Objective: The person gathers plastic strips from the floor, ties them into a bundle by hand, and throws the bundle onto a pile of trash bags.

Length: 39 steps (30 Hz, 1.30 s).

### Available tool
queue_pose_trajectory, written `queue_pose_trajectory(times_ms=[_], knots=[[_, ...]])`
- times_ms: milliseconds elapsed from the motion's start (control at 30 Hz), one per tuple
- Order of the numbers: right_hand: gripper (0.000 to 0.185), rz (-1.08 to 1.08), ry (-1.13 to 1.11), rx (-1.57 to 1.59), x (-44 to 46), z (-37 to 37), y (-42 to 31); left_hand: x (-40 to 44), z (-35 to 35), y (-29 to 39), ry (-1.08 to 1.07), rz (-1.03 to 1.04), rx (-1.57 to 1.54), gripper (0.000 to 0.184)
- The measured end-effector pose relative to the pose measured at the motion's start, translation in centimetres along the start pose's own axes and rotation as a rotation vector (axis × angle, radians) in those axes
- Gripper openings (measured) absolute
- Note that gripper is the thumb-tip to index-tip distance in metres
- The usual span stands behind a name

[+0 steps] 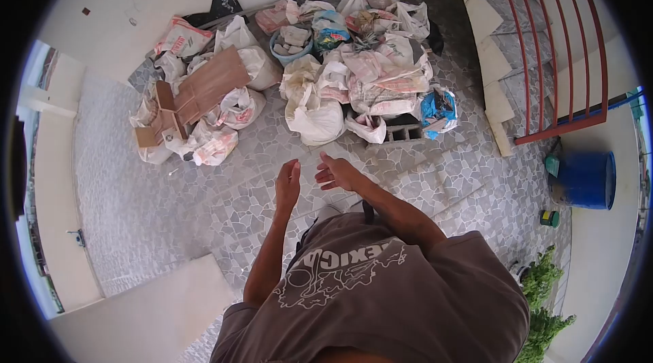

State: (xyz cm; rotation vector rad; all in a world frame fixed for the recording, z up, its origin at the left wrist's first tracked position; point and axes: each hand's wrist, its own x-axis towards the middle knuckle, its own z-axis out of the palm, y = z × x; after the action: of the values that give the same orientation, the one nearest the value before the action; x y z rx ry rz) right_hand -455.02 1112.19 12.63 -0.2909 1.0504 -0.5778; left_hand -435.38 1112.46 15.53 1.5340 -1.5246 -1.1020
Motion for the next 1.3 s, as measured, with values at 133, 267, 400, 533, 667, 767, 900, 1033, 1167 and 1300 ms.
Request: queue_pose_trajectory(times_ms=[133, 267, 400, 533, 667, 767, 900, 1033, 1167, 1300], knots=[[0.078, -0.147, -0.548, 0.290, 4.8, 9.2, -1.0, 1.6, -2.8, 7.2, -0.041, 0.562, 0.098, 0.036], [0.058, -0.008, -0.908, 0.345, 5.3, 20.4, -4.7, 2.9, -9.6, 5.8, 0.053, 0.655, 0.326, 0.039], [0.051, 0.130, -1.053, 0.255, 10.5, 28.7, -4.9, 5.2, -18.7, 1.3, 0.142, 0.670, 0.340, 0.042], [0.045, 0.210, -1.118, 0.120, 18.4, 37.8, -4.4, 9.3, -28.9, -2.9, 0.238, 0.650, 0.407, 0.041], [0.039, 0.227, -1.168, -0.008, 25.6, 48.5, -3.8, 12.1, -41.0, -6.6, 0.327, 0.564, 0.540, 0.042], [0.035, 0.125, -1.221, -0.084, 29.3, 57.9, -2.0, 12.2, -50.4, -9.5, 0.453, 0.504, 0.579, 0.046], [0.027, 0.336, -1.025, -0.279, 34.2, 69.4, 2.6, 10.0, -60.8, -13.3, 0.782, 0.394, 0.597, 0.051], [0.056, 0.165, -1.050, -0.555, 31.5, 80.3, 1.8, 6.9, -69.2, -19.8, 1.191, -0.173, 0.256, 0.055], [0.058, -0.121, -1.159, -1.015, 36.4, 89.8, 3.2, 2.5, -76.3, -40.4, 1.182, -0.376, -0.655, 0.048], [0.051, -1.163, -1.122, -1.443, 47.2, 97.2, 8.2, 7.6, -85.6, -42.6, 0.334, -0.781, -0.521, 0.052]])
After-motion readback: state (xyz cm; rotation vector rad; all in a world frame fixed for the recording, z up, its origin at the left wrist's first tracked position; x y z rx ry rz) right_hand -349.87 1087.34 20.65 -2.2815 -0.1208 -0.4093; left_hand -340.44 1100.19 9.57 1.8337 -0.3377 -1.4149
